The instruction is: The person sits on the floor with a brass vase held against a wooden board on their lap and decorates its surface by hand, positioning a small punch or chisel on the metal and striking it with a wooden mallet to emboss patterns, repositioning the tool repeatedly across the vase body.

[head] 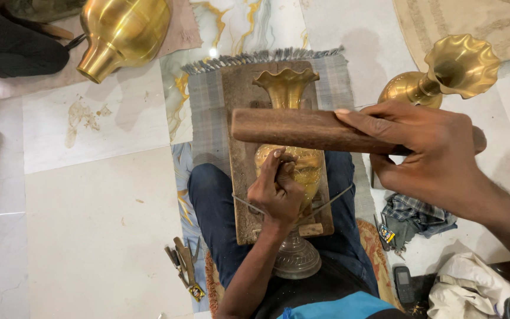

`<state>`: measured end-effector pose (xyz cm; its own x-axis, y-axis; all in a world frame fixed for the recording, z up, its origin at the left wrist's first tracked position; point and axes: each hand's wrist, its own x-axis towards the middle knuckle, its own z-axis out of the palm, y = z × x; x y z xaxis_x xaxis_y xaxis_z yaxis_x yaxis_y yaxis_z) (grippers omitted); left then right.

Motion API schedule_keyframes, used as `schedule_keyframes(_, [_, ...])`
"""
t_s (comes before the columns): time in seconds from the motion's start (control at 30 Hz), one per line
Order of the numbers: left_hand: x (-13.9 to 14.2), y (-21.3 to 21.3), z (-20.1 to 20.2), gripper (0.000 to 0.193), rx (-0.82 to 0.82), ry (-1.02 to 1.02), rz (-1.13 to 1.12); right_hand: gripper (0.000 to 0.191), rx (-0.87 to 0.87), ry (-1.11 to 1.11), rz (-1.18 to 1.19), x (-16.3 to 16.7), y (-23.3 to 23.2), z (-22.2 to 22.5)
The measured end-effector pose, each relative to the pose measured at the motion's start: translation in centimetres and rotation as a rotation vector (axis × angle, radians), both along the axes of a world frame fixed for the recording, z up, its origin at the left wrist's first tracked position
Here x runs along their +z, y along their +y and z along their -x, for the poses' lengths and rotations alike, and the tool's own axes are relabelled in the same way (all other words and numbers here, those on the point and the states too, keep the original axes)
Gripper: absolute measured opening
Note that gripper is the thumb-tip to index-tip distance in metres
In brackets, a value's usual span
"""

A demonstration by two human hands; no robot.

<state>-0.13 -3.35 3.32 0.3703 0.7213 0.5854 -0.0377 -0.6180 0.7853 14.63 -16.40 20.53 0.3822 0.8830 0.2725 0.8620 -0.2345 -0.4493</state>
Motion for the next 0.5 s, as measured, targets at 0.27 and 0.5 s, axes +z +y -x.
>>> schedule_keyframes(0.27, [-0.3, 0.6, 0.0, 0.031, -0.054, 0.115, 0.019, 0.071, 0.015, -0.371, 0.212, -0.2, -0.2, -0.4])
schedule_keyframes(0.5, [1.3, 5.0, -0.7, 0.031, -0.460, 0.298, 0.057, 0.082, -0.285, 0.083, 0.408, -3.9, -1.6, -1.8])
